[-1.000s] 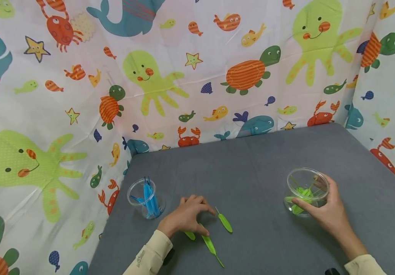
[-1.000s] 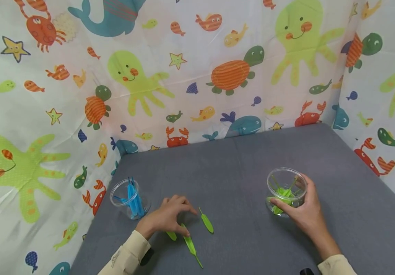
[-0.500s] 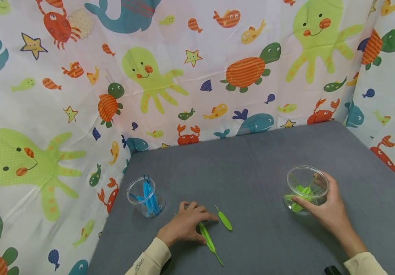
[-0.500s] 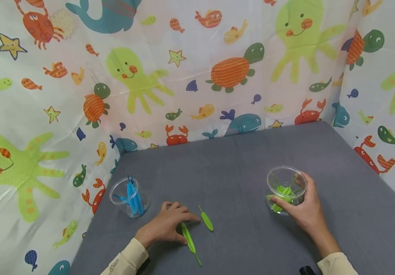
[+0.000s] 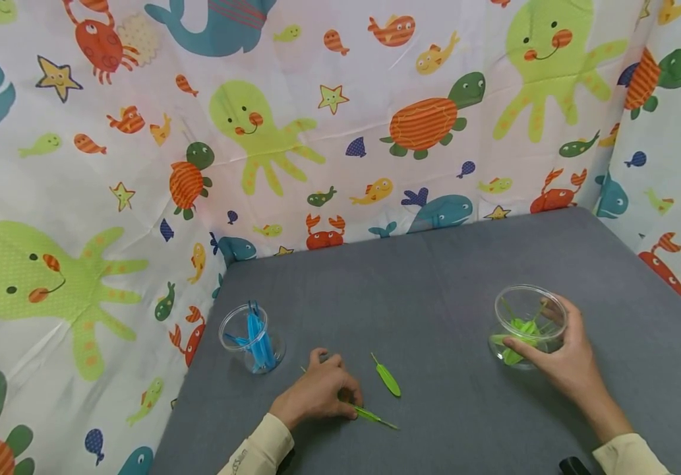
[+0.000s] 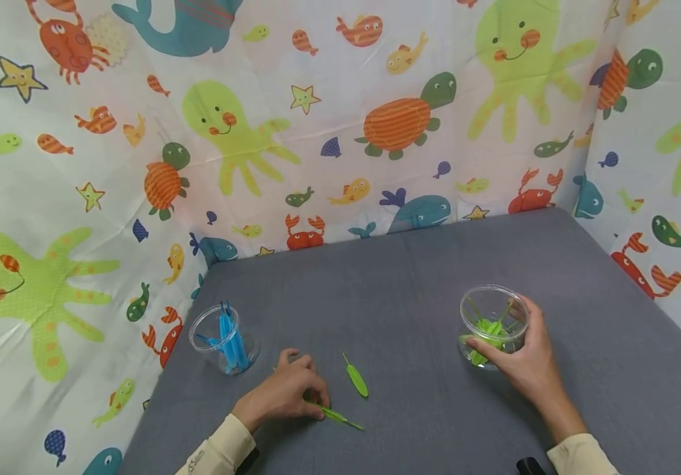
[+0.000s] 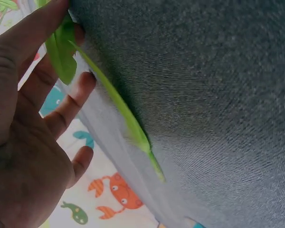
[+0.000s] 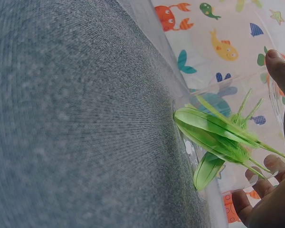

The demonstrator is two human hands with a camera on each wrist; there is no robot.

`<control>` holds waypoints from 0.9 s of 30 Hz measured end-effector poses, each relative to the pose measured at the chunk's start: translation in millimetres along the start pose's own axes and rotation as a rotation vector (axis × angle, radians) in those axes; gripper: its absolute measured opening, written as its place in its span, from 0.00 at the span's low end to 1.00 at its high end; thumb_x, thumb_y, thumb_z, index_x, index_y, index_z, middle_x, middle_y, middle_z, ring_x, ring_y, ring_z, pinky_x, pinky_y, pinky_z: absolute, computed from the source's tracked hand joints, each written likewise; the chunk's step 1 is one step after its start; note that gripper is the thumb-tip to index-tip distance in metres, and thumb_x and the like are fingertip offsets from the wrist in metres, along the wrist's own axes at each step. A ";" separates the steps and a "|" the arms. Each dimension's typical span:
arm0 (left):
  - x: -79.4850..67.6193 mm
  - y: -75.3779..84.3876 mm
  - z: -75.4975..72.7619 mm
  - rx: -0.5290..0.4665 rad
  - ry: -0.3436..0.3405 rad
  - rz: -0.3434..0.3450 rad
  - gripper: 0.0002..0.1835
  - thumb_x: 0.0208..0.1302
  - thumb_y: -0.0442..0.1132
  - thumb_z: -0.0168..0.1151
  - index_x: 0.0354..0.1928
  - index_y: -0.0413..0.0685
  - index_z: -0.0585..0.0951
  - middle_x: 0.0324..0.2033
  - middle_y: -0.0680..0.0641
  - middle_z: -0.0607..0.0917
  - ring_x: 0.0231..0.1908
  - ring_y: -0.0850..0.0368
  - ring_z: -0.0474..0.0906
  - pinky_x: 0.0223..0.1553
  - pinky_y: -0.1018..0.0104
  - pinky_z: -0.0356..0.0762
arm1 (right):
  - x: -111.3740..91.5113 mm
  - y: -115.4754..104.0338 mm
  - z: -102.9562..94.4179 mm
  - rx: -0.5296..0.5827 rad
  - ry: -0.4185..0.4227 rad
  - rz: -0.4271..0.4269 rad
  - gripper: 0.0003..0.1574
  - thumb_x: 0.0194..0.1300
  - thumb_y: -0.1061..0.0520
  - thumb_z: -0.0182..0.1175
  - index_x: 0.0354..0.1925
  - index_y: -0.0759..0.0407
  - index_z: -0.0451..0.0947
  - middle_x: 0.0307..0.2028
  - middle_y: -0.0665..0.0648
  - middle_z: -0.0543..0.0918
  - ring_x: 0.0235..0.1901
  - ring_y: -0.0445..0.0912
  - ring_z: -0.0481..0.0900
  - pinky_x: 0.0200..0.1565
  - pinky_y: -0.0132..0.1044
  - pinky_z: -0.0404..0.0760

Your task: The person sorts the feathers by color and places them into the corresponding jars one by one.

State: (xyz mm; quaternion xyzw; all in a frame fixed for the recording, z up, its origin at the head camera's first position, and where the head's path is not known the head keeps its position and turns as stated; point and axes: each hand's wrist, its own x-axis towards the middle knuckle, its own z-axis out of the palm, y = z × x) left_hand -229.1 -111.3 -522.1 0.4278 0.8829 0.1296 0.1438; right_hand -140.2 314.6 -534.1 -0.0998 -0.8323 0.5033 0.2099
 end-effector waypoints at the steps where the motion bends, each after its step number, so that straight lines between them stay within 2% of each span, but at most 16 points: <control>1: 0.3 -0.4 0.6 -0.014 0.010 0.005 0.08 0.52 0.53 0.79 0.29 0.80 0.86 0.23 0.75 0.78 0.34 0.72 0.64 0.66 0.34 0.50 | -0.1 0.0 0.1 0.000 0.000 0.001 0.72 0.53 0.53 0.80 0.81 0.43 0.43 0.72 0.69 0.64 0.60 0.20 0.59 0.65 0.71 0.58; 6: 3.5 1.6 1.6 -0.145 0.082 0.038 0.08 0.56 0.52 0.77 0.32 0.78 0.85 0.27 0.77 0.82 0.37 0.76 0.70 0.67 0.33 0.49 | -1.0 0.8 -0.3 -0.003 -0.007 0.006 0.72 0.53 0.52 0.80 0.81 0.42 0.42 0.73 0.69 0.63 0.64 0.24 0.61 0.65 0.73 0.58; 10: 10.2 7.2 -1.1 -0.242 0.166 0.068 0.09 0.57 0.50 0.77 0.34 0.76 0.84 0.30 0.75 0.82 0.39 0.78 0.74 0.69 0.34 0.48 | -0.9 1.4 -0.5 -0.005 -0.005 0.010 0.72 0.53 0.51 0.80 0.81 0.41 0.42 0.74 0.69 0.63 0.65 0.25 0.61 0.65 0.73 0.58; 12: 14.5 10.7 -3.7 -0.270 0.206 0.084 0.10 0.57 0.49 0.77 0.34 0.74 0.83 0.31 0.73 0.83 0.39 0.78 0.76 0.69 0.33 0.49 | -0.5 1.3 -0.5 -0.011 -0.003 0.014 0.73 0.53 0.51 0.80 0.81 0.41 0.42 0.74 0.69 0.63 0.67 0.29 0.62 0.65 0.73 0.58; 14: 19.0 14.7 -6.9 -0.298 0.233 0.095 0.10 0.57 0.48 0.77 0.35 0.72 0.83 0.32 0.71 0.84 0.39 0.78 0.77 0.70 0.34 0.49 | 0.1 1.3 -0.2 -0.016 -0.006 0.016 0.73 0.53 0.51 0.80 0.81 0.42 0.42 0.74 0.69 0.63 0.71 0.38 0.63 0.64 0.73 0.58; 17: 26.1 21.4 -12.6 -0.331 0.256 0.097 0.10 0.59 0.47 0.75 0.38 0.70 0.82 0.32 0.69 0.86 0.37 0.78 0.79 0.72 0.37 0.49 | 0.7 1.2 0.2 -0.020 -0.014 0.017 0.73 0.53 0.51 0.79 0.81 0.44 0.41 0.74 0.70 0.62 0.72 0.58 0.62 0.63 0.73 0.58; 20: 34.3 27.9 -18.3 -0.353 0.278 0.099 0.09 0.61 0.48 0.74 0.39 0.68 0.81 0.33 0.68 0.86 0.36 0.78 0.80 0.73 0.40 0.49 | 1.1 1.2 0.6 -0.017 -0.020 0.013 0.73 0.53 0.51 0.79 0.81 0.46 0.40 0.74 0.71 0.61 0.70 0.67 0.61 0.63 0.75 0.57; 27: 59.6 44.5 -32.4 -0.399 0.338 0.129 0.09 0.63 0.48 0.72 0.38 0.67 0.79 0.32 0.69 0.86 0.36 0.79 0.83 0.74 0.42 0.48 | 1.3 0.8 -0.5 -0.005 -0.023 0.009 0.73 0.54 0.52 0.79 0.81 0.48 0.40 0.74 0.72 0.61 0.70 0.69 0.60 0.63 0.76 0.56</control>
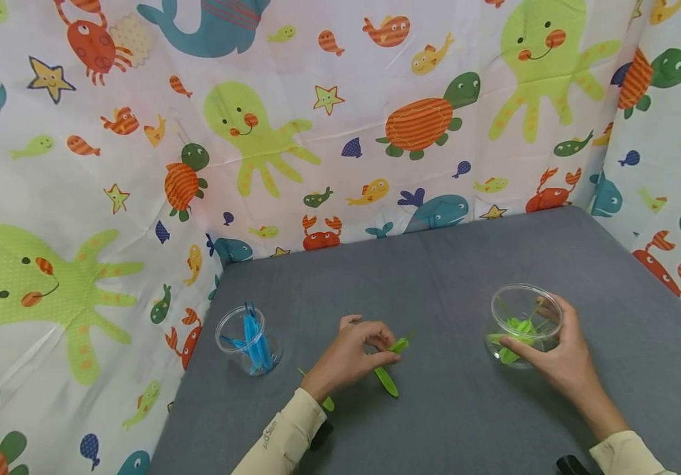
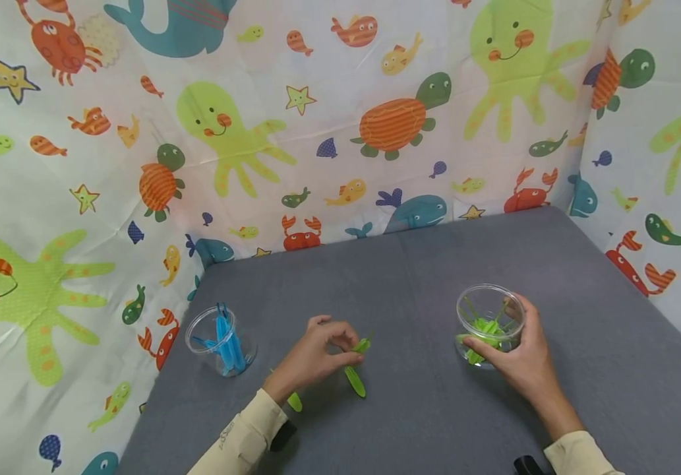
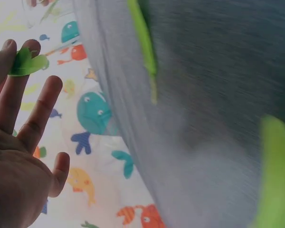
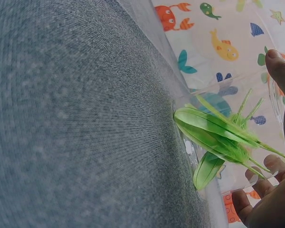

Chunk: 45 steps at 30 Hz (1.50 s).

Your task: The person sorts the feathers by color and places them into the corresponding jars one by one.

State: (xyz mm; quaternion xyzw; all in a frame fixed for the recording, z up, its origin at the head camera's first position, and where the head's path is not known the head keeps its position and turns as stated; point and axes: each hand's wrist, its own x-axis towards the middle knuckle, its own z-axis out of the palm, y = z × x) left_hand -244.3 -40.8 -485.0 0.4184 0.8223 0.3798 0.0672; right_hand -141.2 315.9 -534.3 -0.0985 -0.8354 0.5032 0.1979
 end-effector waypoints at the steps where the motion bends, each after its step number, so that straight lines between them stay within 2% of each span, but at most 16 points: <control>1: 5.0 2.4 0.9 -0.004 0.011 0.006 0.09 0.63 0.48 0.72 0.37 0.66 0.79 0.32 0.69 0.86 0.36 0.79 0.83 0.74 0.42 0.49 | -0.2 0.1 -0.3 -0.001 0.001 0.001 0.73 0.54 0.52 0.79 0.81 0.48 0.40 0.74 0.72 0.61 0.70 0.69 0.60 0.63 0.76 0.56; 5: 25.3 12.9 5.3 -0.033 0.066 0.032 0.08 0.65 0.48 0.71 0.37 0.65 0.78 0.33 0.67 0.86 0.37 0.78 0.83 0.74 0.44 0.50 | -1.0 0.0 -1.0 -0.013 0.007 0.005 0.73 0.54 0.51 0.79 0.81 0.47 0.41 0.74 0.72 0.61 0.69 0.68 0.61 0.62 0.75 0.58; 7: 36.0 18.9 7.7 -0.051 0.096 0.037 0.08 0.65 0.49 0.70 0.37 0.65 0.78 0.34 0.66 0.86 0.38 0.77 0.83 0.75 0.46 0.50 | -1.4 -0.5 -1.0 -0.023 0.012 0.006 0.73 0.54 0.51 0.79 0.81 0.46 0.41 0.73 0.71 0.62 0.70 0.63 0.62 0.60 0.72 0.60; 11: 55.4 32.1 12.2 -0.099 0.143 0.020 0.08 0.65 0.50 0.71 0.38 0.64 0.78 0.35 0.65 0.86 0.39 0.77 0.84 0.76 0.49 0.50 | -1.3 -1.9 -0.8 -0.028 0.014 0.004 0.73 0.53 0.50 0.80 0.81 0.47 0.41 0.72 0.70 0.64 0.69 0.62 0.63 0.58 0.70 0.61; 14: 68.2 39.1 16.9 -0.137 0.175 0.009 0.09 0.64 0.50 0.71 0.37 0.63 0.79 0.35 0.64 0.87 0.39 0.76 0.84 0.74 0.54 0.59 | -1.2 -1.8 -0.6 -0.022 0.011 0.001 0.73 0.53 0.50 0.80 0.81 0.48 0.41 0.72 0.71 0.63 0.68 0.68 0.63 0.59 0.73 0.60; 17: 79.7 42.7 22.9 -0.211 0.195 -0.014 0.08 0.64 0.50 0.71 0.37 0.62 0.79 0.35 0.63 0.89 0.39 0.73 0.85 0.62 0.59 0.74 | -1.3 -2.0 -0.7 -0.011 0.012 0.001 0.73 0.53 0.51 0.80 0.81 0.49 0.41 0.72 0.71 0.62 0.68 0.68 0.62 0.61 0.76 0.59; 20: 90.9 46.7 27.5 -0.297 0.208 -0.054 0.08 0.65 0.50 0.70 0.37 0.60 0.79 0.35 0.62 0.90 0.42 0.71 0.86 0.47 0.63 0.81 | -1.1 -2.0 -0.1 -0.004 0.013 0.002 0.74 0.53 0.51 0.80 0.81 0.50 0.41 0.72 0.72 0.62 0.68 0.70 0.62 0.62 0.77 0.58; 23: 102.4 53.1 30.8 -0.341 0.224 -0.067 0.09 0.65 0.49 0.70 0.38 0.58 0.79 0.36 0.59 0.92 0.43 0.71 0.86 0.45 0.65 0.79 | -1.1 -1.9 0.7 -0.002 0.014 0.002 0.74 0.53 0.51 0.80 0.81 0.50 0.41 0.73 0.73 0.62 0.68 0.70 0.62 0.62 0.77 0.58; 32: 134.4 80.1 47.8 -0.373 0.245 0.022 0.08 0.66 0.45 0.69 0.39 0.53 0.78 0.37 0.52 0.93 0.42 0.75 0.86 0.45 0.71 0.79 | -0.8 -3.1 0.3 0.001 0.021 -0.013 0.73 0.52 0.52 0.81 0.81 0.50 0.42 0.72 0.72 0.63 0.67 0.69 0.64 0.61 0.75 0.60; 36: 145.4 91.3 58.8 -0.345 0.240 0.017 0.08 0.66 0.47 0.69 0.39 0.55 0.79 0.37 0.54 0.93 0.42 0.78 0.84 0.43 0.73 0.78 | -0.4 -3.2 1.2 -0.015 0.023 -0.018 0.72 0.52 0.51 0.80 0.81 0.49 0.43 0.72 0.71 0.64 0.66 0.67 0.65 0.58 0.70 0.62; 40: 154.2 99.9 70.2 -0.226 0.201 -0.015 0.09 0.67 0.51 0.67 0.39 0.59 0.79 0.37 0.62 0.92 0.43 0.84 0.80 0.61 0.69 0.67 | -0.6 -2.6 1.6 -0.029 0.019 -0.020 0.72 0.53 0.51 0.80 0.81 0.49 0.42 0.72 0.71 0.64 0.67 0.67 0.65 0.57 0.67 0.62; 43: 159.7 104.4 78.3 -0.165 0.177 -0.028 0.09 0.67 0.53 0.66 0.39 0.60 0.78 0.37 0.64 0.92 0.42 0.87 0.78 0.68 0.62 0.56 | -0.7 -2.6 1.3 -0.053 0.019 -0.018 0.72 0.53 0.51 0.79 0.81 0.49 0.41 0.73 0.70 0.64 0.66 0.66 0.65 0.56 0.60 0.64; 45: 162.9 105.8 83.5 -0.152 0.175 -0.040 0.10 0.67 0.54 0.66 0.39 0.60 0.79 0.37 0.64 0.91 0.40 0.87 0.78 0.67 0.60 0.55 | -0.5 -2.6 1.2 -0.060 0.017 -0.023 0.72 0.54 0.50 0.79 0.81 0.50 0.41 0.73 0.70 0.63 0.66 0.66 0.65 0.54 0.56 0.63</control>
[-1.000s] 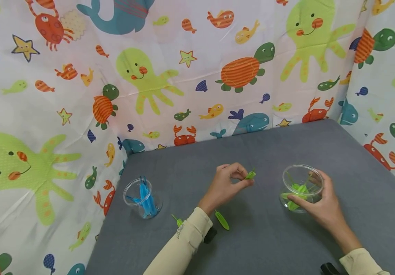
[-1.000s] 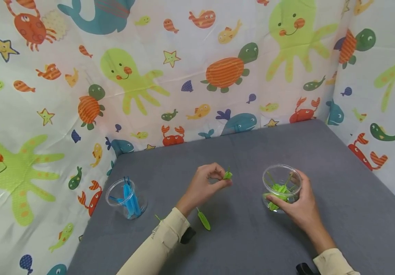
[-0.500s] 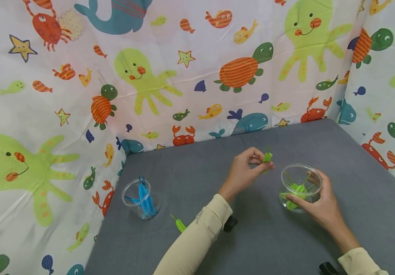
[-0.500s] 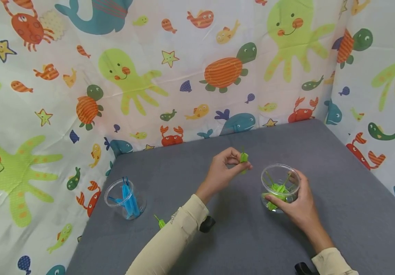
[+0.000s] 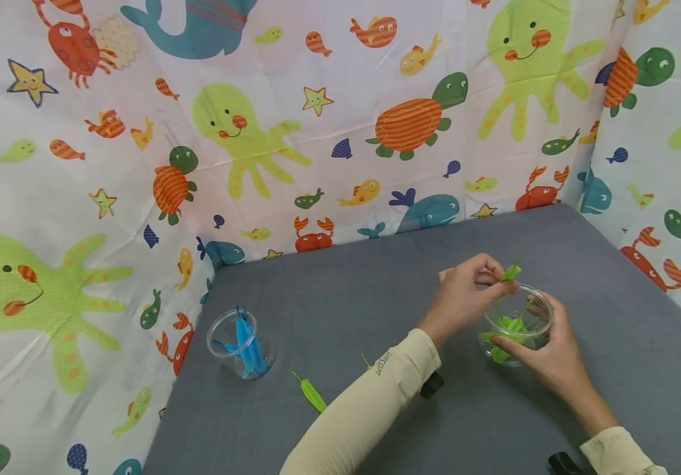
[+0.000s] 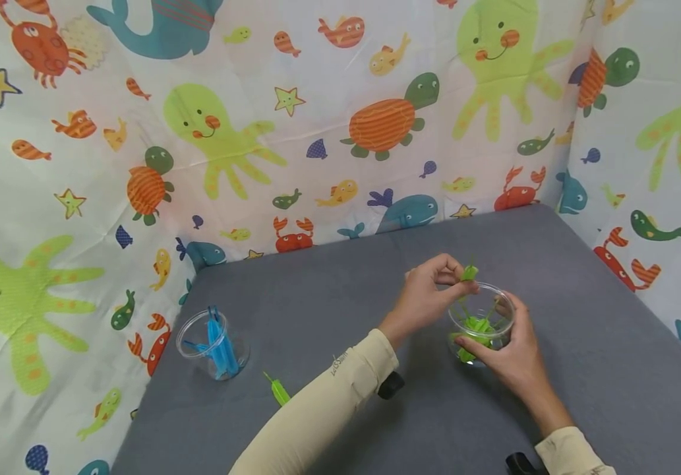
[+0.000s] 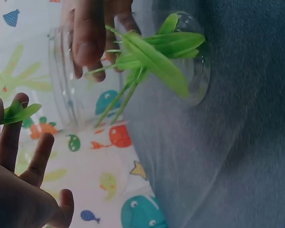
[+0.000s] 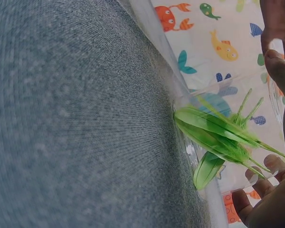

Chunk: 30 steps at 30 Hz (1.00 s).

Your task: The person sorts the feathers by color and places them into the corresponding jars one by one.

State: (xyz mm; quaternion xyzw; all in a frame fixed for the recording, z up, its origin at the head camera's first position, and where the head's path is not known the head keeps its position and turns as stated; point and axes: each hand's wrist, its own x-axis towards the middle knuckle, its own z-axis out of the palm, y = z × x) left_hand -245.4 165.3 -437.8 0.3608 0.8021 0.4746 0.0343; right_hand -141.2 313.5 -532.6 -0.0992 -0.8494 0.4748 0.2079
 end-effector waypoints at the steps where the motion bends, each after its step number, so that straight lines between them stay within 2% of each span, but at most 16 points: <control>1: 0.8 0.0 2.7 0.003 0.002 -0.008 0.10 0.66 0.54 0.67 0.38 0.60 0.79 0.37 0.65 0.91 0.40 0.88 0.78 0.68 0.59 0.55 | 0.0 0.0 -0.1 -0.009 -0.002 -0.001 0.72 0.54 0.50 0.79 0.81 0.50 0.41 0.73 0.70 0.63 0.66 0.65 0.65 0.53 0.53 0.63; 6: 3.3 -2.8 12.6 0.001 0.011 -0.040 0.09 0.66 0.54 0.67 0.38 0.61 0.79 0.36 0.65 0.90 0.39 0.86 0.78 0.71 0.54 0.53 | -0.2 1.2 -0.1 -0.021 -0.004 -0.011 0.72 0.54 0.51 0.79 0.81 0.50 0.42 0.72 0.69 0.64 0.66 0.63 0.66 0.50 0.42 0.61; 9: 3.2 -5.7 16.2 0.008 0.011 -0.053 0.10 0.66 0.54 0.67 0.38 0.61 0.79 0.36 0.65 0.90 0.39 0.86 0.78 0.70 0.54 0.52 | -0.3 2.6 -0.4 -0.027 0.003 -0.017 0.72 0.53 0.51 0.79 0.81 0.51 0.43 0.72 0.69 0.65 0.66 0.63 0.66 0.50 0.42 0.61; 13: 2.8 -9.2 19.0 0.015 0.009 -0.071 0.10 0.66 0.54 0.68 0.38 0.60 0.79 0.34 0.65 0.90 0.38 0.85 0.78 0.68 0.55 0.52 | 0.6 3.2 -1.6 0.004 -0.003 -0.016 0.72 0.53 0.53 0.79 0.81 0.53 0.42 0.73 0.71 0.63 0.67 0.66 0.65 0.56 0.57 0.64; 16: 2.4 -11.3 20.1 0.013 0.007 -0.077 0.10 0.66 0.54 0.68 0.38 0.60 0.79 0.35 0.65 0.90 0.39 0.85 0.78 0.67 0.56 0.52 | 1.0 2.5 -2.5 0.023 -0.007 -0.009 0.73 0.53 0.53 0.79 0.80 0.54 0.41 0.73 0.72 0.62 0.67 0.68 0.65 0.56 0.67 0.63; 30: -1.1 -16.8 20.0 0.015 -0.016 -0.077 0.11 0.65 0.53 0.70 0.41 0.61 0.78 0.37 0.65 0.90 0.41 0.84 0.77 0.65 0.59 0.54 | 0.4 1.9 -1.2 0.044 -0.008 -0.004 0.74 0.53 0.53 0.80 0.81 0.54 0.40 0.73 0.73 0.61 0.67 0.69 0.63 0.57 0.72 0.62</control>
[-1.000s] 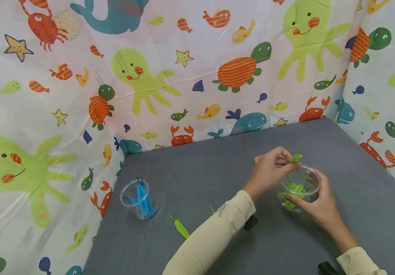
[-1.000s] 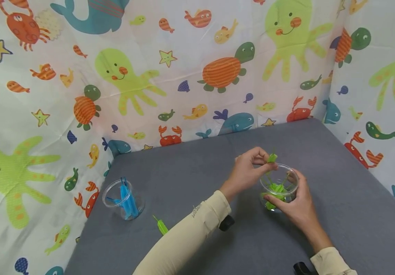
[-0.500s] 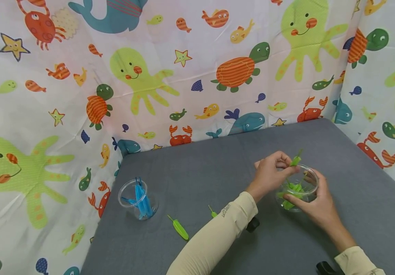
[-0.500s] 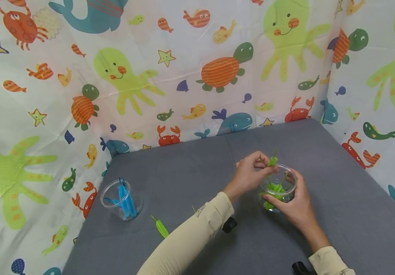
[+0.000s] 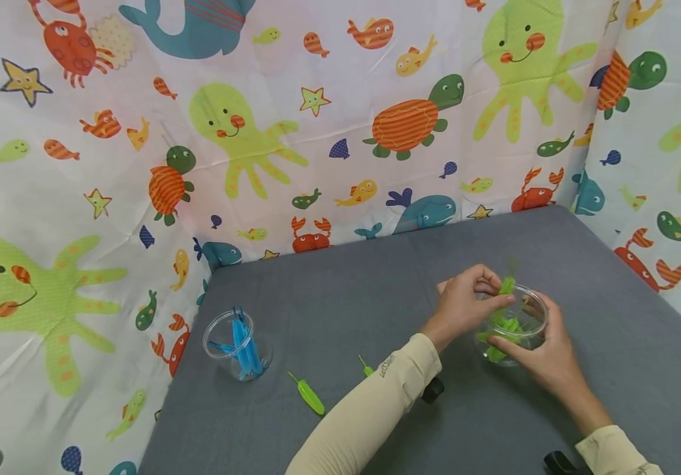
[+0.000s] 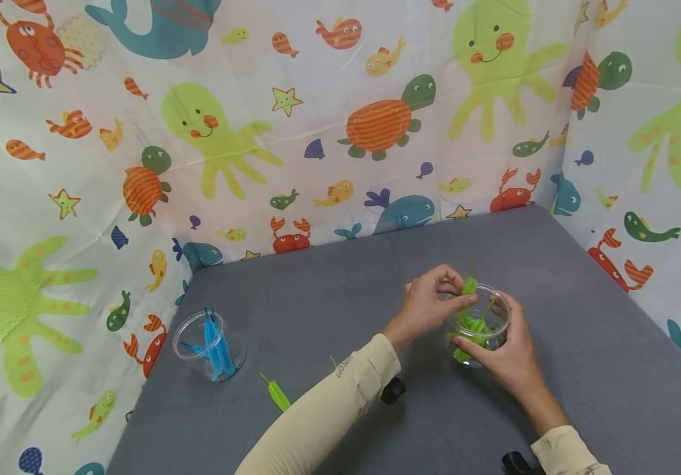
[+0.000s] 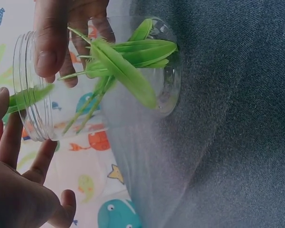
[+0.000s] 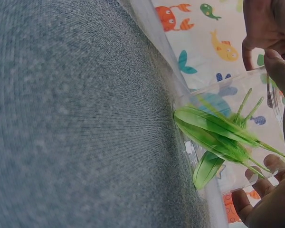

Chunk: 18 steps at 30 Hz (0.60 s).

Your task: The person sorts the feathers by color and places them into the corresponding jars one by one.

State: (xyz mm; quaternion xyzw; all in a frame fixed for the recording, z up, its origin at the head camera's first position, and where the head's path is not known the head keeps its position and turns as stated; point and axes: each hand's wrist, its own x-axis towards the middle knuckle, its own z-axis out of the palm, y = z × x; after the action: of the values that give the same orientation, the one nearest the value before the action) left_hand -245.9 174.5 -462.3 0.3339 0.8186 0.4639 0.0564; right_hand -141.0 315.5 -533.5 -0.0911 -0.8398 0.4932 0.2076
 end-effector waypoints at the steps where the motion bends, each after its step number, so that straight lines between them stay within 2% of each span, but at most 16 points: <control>1: -0.1 -0.3 -0.4 -0.005 0.000 0.003 0.11 0.65 0.52 0.70 0.41 0.61 0.78 0.38 0.65 0.90 0.41 0.83 0.77 0.65 0.59 0.53 | -0.2 0.1 0.0 0.005 -0.001 0.000 0.74 0.53 0.53 0.80 0.81 0.53 0.40 0.73 0.73 0.61 0.67 0.69 0.63 0.57 0.73 0.62; 7: -2.3 -0.5 -5.0 -0.012 0.022 0.038 0.10 0.65 0.52 0.69 0.42 0.62 0.79 0.39 0.66 0.90 0.44 0.84 0.77 0.64 0.59 0.52 | -0.9 -1.0 0.2 0.018 -0.007 0.005 0.73 0.53 0.52 0.80 0.81 0.54 0.41 0.72 0.71 0.61 0.67 0.68 0.61 0.60 0.75 0.61; 11: -5.3 0.2 -10.2 -0.032 0.041 0.057 0.10 0.65 0.52 0.69 0.42 0.62 0.79 0.39 0.67 0.90 0.44 0.84 0.77 0.65 0.59 0.52 | -0.9 -1.4 1.5 0.006 0.003 -0.001 0.71 0.53 0.52 0.80 0.80 0.51 0.43 0.70 0.68 0.64 0.66 0.66 0.62 0.59 0.71 0.62; 18: -10.2 -2.6 -20.7 -0.055 0.059 0.095 0.09 0.65 0.52 0.69 0.43 0.62 0.79 0.39 0.68 0.89 0.46 0.85 0.77 0.67 0.57 0.50 | -1.7 -0.4 2.8 -0.003 0.027 -0.009 0.70 0.53 0.53 0.80 0.80 0.45 0.45 0.68 0.64 0.65 0.67 0.55 0.62 0.60 0.66 0.63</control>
State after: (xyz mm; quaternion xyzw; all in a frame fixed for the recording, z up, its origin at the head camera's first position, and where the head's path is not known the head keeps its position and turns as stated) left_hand -247.6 152.5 -454.9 0.3570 0.7901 0.4980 0.0191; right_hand -140.7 312.5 -534.8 -0.0942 -0.8381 0.4898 0.2210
